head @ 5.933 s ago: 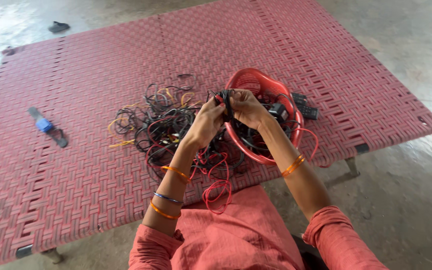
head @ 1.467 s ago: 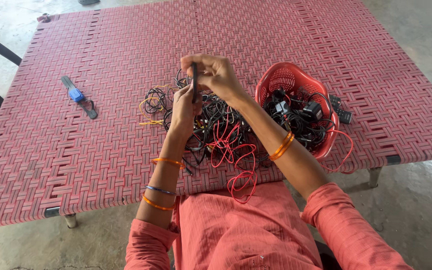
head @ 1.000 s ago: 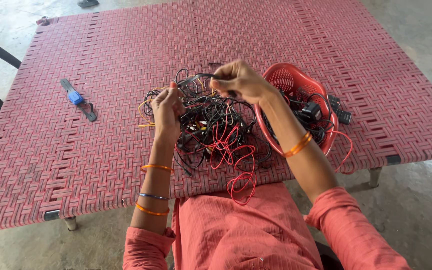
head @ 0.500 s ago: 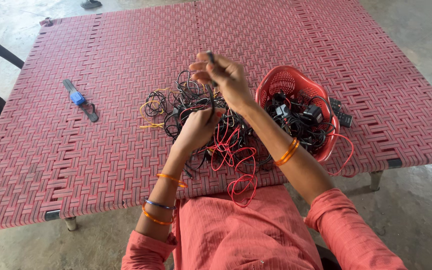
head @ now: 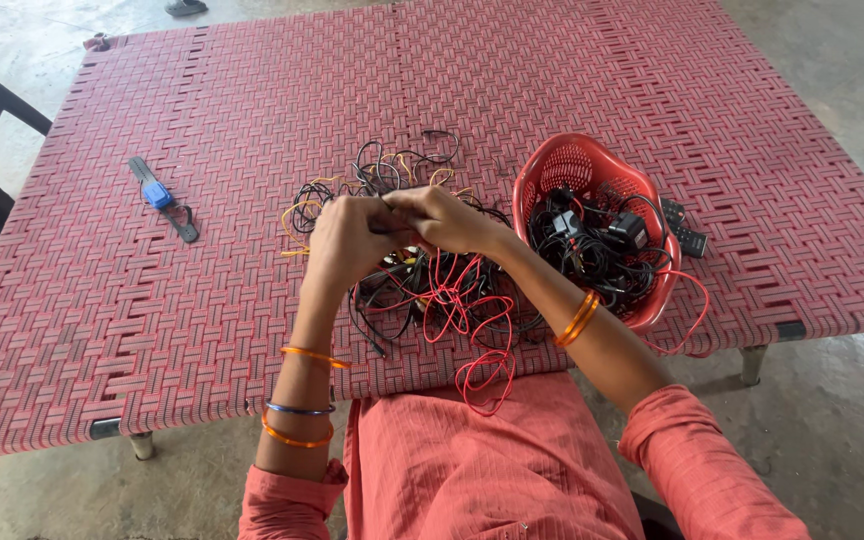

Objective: The person untangles a pile of mixed electronic cables and chargers on a woven table. They separate individual items from the tangled mass, straighten the wires, and place them into a red plastic basket.

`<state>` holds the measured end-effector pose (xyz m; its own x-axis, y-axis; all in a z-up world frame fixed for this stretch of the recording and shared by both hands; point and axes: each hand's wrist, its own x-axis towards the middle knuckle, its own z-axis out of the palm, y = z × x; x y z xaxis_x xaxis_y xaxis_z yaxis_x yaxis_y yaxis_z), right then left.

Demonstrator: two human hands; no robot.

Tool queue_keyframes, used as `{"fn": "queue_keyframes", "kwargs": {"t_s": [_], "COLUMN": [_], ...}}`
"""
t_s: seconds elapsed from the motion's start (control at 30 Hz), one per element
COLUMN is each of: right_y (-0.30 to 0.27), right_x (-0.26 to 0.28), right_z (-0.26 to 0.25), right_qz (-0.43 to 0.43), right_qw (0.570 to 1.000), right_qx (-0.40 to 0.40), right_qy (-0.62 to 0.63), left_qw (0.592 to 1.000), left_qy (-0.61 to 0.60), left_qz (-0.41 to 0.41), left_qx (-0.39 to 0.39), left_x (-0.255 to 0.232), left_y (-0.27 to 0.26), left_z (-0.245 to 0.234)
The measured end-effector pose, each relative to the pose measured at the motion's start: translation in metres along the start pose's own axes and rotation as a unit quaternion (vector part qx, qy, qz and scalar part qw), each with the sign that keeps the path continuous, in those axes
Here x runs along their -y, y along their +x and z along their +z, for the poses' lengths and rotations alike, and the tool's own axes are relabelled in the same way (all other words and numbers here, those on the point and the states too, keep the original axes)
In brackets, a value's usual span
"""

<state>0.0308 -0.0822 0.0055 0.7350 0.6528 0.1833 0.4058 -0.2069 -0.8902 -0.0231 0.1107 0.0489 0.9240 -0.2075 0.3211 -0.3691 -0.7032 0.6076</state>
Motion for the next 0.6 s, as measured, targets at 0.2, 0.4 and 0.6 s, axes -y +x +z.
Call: {"fn": "queue_keyframes", "kwargs": {"t_s": [0.2,0.4,0.6], "right_y": [-0.013,-0.029,-0.031], "right_x": [-0.023,-0.006,0.018], "right_z": [-0.008,-0.021,-0.020], "right_qz": [-0.007,-0.015,-0.109], "right_qw": [0.984,0.928,0.899], "right_qx": [0.049,0.110,0.115], "right_qy": [0.173,0.357,0.407], "left_qw": [0.973,0.934,0.902], "left_qy": [-0.226,-0.341,-0.430], "left_qz": [0.047,0.097,0.039], "left_qx": [0.014,-0.044,0.008], "left_x": [0.016,0.051,0.075], "left_y": [0.010,0.024,0.025], "left_z": [-0.008,0.028,0.074]}}
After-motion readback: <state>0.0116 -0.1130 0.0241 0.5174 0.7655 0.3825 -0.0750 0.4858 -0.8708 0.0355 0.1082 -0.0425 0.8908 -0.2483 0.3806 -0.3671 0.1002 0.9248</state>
